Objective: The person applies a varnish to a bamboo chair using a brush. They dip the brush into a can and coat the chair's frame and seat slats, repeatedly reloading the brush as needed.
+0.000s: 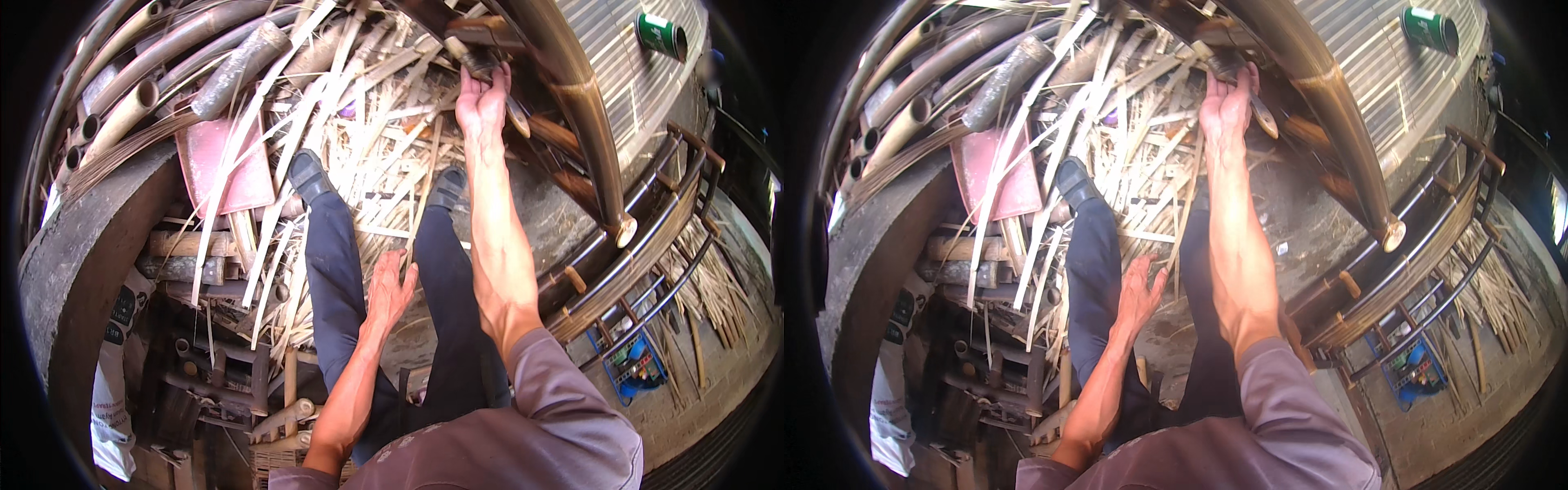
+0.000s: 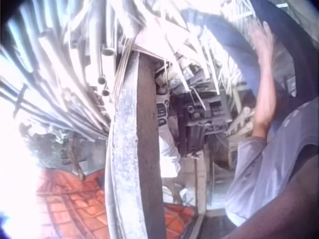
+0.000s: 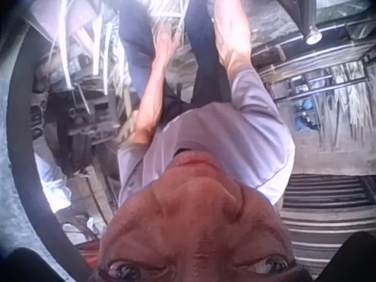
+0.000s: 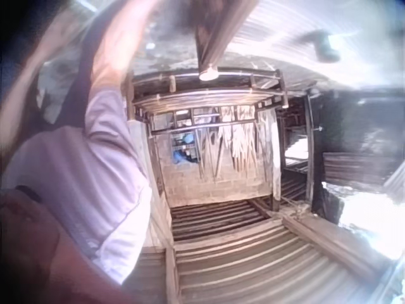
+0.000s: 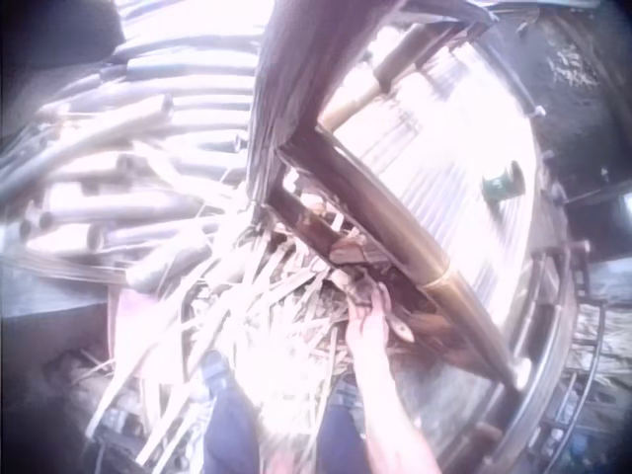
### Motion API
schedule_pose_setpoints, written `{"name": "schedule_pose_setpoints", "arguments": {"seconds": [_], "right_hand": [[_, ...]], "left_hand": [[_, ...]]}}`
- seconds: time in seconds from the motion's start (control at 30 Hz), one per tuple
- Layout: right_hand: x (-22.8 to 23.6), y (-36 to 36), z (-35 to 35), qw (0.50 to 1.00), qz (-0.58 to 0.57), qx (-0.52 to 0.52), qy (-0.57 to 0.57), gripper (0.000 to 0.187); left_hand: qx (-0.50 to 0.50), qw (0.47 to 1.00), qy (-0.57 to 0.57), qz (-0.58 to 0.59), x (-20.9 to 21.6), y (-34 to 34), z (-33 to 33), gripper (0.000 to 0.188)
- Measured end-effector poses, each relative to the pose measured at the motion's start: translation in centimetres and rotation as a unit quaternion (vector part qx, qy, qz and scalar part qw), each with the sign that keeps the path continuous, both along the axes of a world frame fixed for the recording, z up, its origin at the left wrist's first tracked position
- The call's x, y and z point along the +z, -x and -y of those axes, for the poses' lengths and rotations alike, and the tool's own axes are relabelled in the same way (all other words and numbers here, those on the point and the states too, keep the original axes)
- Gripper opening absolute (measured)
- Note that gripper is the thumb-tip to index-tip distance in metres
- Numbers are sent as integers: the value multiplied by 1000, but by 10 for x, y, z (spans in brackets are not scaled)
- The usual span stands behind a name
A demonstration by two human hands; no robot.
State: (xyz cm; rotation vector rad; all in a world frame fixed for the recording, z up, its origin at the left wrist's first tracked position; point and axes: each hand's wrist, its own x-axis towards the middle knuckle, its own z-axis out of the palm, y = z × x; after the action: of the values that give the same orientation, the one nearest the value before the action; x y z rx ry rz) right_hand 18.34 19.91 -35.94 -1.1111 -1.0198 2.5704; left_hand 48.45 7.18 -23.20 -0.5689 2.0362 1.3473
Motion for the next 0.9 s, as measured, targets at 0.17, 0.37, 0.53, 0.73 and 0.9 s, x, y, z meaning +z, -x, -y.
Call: {"name": "schedule_pose_setpoints", "arguments": {"seconds": [0.17,0.37,0.53,0.73,0.9], "right_hand": [[40,-13,10,953,17,-118,278,14],[105,-23,33,972,-39,-195,125,10],[153,-17,58,992,-92,-87,20,19],[116,-25,41,556,-155,247,-778,17],[23,7,64,456,-107,360,-807,18]], "left_hand": [[27,1000,-5,-13,-4,2,6,37],[53,998,-14,6,-3,6,10,37],[94,995,-17,0,-5,3,15,37],[139,989,-39,11,4,11,24,37],[147,988,-45,14,1,13,35,39]]}}
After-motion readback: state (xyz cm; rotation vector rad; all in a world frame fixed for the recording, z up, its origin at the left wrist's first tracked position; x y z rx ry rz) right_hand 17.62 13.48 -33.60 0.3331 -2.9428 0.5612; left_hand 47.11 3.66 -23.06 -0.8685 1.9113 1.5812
